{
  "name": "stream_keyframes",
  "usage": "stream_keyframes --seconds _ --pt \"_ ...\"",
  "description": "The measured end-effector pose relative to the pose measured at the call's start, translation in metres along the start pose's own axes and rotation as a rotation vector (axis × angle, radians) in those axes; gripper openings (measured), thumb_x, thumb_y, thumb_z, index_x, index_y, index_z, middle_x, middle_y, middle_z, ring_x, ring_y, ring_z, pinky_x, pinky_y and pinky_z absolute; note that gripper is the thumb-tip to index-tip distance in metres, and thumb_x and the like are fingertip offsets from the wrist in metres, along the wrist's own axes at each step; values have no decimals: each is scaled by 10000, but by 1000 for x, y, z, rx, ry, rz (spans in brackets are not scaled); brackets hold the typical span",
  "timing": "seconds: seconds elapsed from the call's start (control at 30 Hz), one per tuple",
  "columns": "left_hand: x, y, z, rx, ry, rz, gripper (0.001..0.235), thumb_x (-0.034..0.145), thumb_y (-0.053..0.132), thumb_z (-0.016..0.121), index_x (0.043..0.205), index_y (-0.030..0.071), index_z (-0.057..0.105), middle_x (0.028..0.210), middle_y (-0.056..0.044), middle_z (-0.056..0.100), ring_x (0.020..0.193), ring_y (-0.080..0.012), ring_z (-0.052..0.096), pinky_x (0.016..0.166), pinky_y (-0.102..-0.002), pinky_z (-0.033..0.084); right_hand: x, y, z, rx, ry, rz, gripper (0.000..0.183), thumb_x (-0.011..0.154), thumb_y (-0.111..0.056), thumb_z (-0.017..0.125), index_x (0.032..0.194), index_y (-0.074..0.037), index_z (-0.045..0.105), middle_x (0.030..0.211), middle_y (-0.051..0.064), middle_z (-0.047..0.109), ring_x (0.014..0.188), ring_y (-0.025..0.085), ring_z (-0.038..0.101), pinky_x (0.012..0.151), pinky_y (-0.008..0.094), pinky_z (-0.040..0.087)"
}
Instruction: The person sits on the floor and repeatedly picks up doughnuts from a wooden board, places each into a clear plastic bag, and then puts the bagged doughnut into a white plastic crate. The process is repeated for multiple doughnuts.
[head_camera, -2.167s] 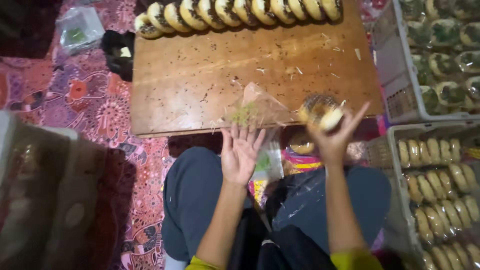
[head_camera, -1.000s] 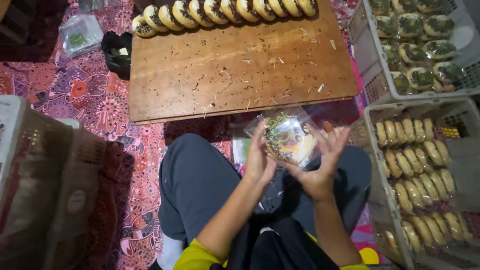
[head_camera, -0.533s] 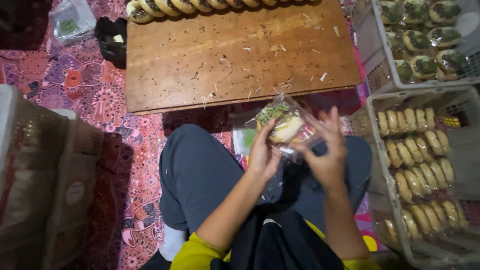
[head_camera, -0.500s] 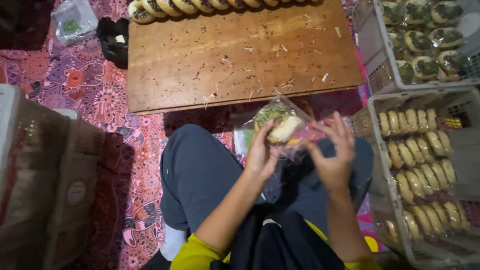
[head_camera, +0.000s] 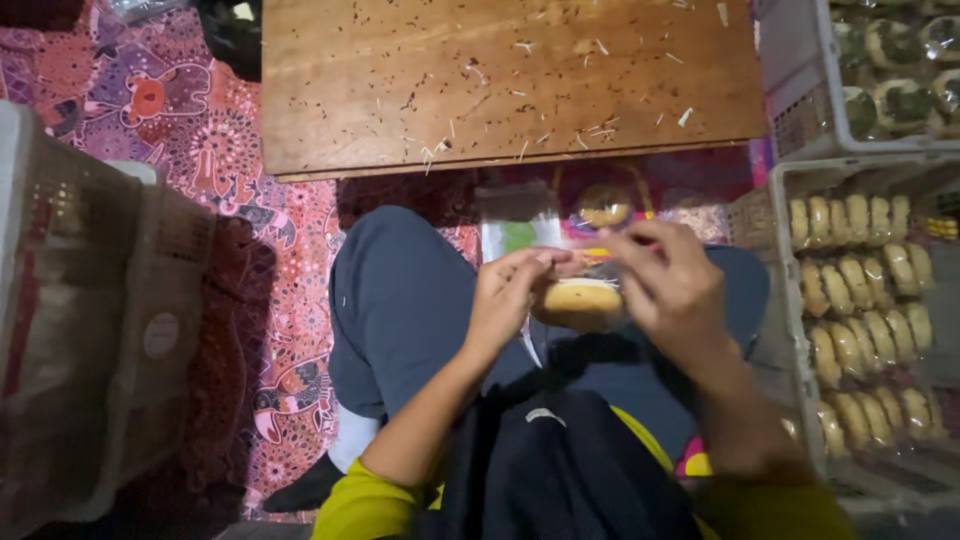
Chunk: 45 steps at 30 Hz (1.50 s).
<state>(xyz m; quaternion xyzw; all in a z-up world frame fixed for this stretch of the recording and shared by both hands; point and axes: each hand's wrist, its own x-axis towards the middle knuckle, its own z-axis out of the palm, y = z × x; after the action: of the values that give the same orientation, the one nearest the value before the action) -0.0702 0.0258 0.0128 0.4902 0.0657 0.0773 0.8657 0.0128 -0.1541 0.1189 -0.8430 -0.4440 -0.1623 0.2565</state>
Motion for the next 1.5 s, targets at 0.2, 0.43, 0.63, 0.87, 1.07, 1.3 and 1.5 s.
stream_keyframes --seconds 0.2,0.43,0.63,0.87,1.07,1.3,1.5 --pt "-34 52 22 1083 -312 -18 265 1032 251 560 1160 121 752 940 -171 773 863 -300 738 778 -385 559 -3 14 -22 -148 -234 -439 247 767 -233 812 922 -65 721 784 56 625 756 247 641 678 409 503" --pt "-59 163 -34 683 -176 -5 293 1066 178 470 1203 143 727 1186 -65 796 1161 -269 729 1000 -377 556 -28 79 -3 -610 -545 176 1021 449 -513 890 1327 -85 592 1375 212 564 1255 438 528 946 695 371" --pt "-27 116 -32 1093 -767 495 207 970 295 630 1090 254 794 1647 -120 410 1542 -472 198 1204 -562 71 -28 18 57 494 -907 -222 628 682 -428 956 1210 -159 746 1298 97 704 1307 314 590 1131 543 313" --pt "-47 50 -47 -482 60 -18 459 991 405 596 1238 41 728 1421 -249 582 1334 -353 543 1175 -484 388 -14 -50 91 1407 -395 510 416 835 -176 782 1209 -17 692 1207 88 676 1151 192 653 1003 344 519" --pt "-50 12 -93 370 687 334 215 1093 147 572 1034 -15 701 1089 -105 662 1025 -215 613 929 -325 481 -1 -33 188 1577 -164 1029 282 963 -213 696 1113 17 761 1091 147 751 1012 229 681 919 349 541" --pt "-111 -15 -153 889 874 292 114 1011 85 638 1006 -17 687 986 -122 689 971 -250 641 893 -342 493 -20 -32 252 841 -315 420 198 857 -91 826 1040 -15 823 979 98 711 929 165 651 810 299 519" --pt "-131 -65 -191 446 954 -10 102 1009 71 710 993 -27 734 847 -75 720 749 -107 633 680 -248 497 -57 -34 284 961 -461 872 195 954 -98 848 908 61 745 876 173 720 813 209 638 715 297 495"
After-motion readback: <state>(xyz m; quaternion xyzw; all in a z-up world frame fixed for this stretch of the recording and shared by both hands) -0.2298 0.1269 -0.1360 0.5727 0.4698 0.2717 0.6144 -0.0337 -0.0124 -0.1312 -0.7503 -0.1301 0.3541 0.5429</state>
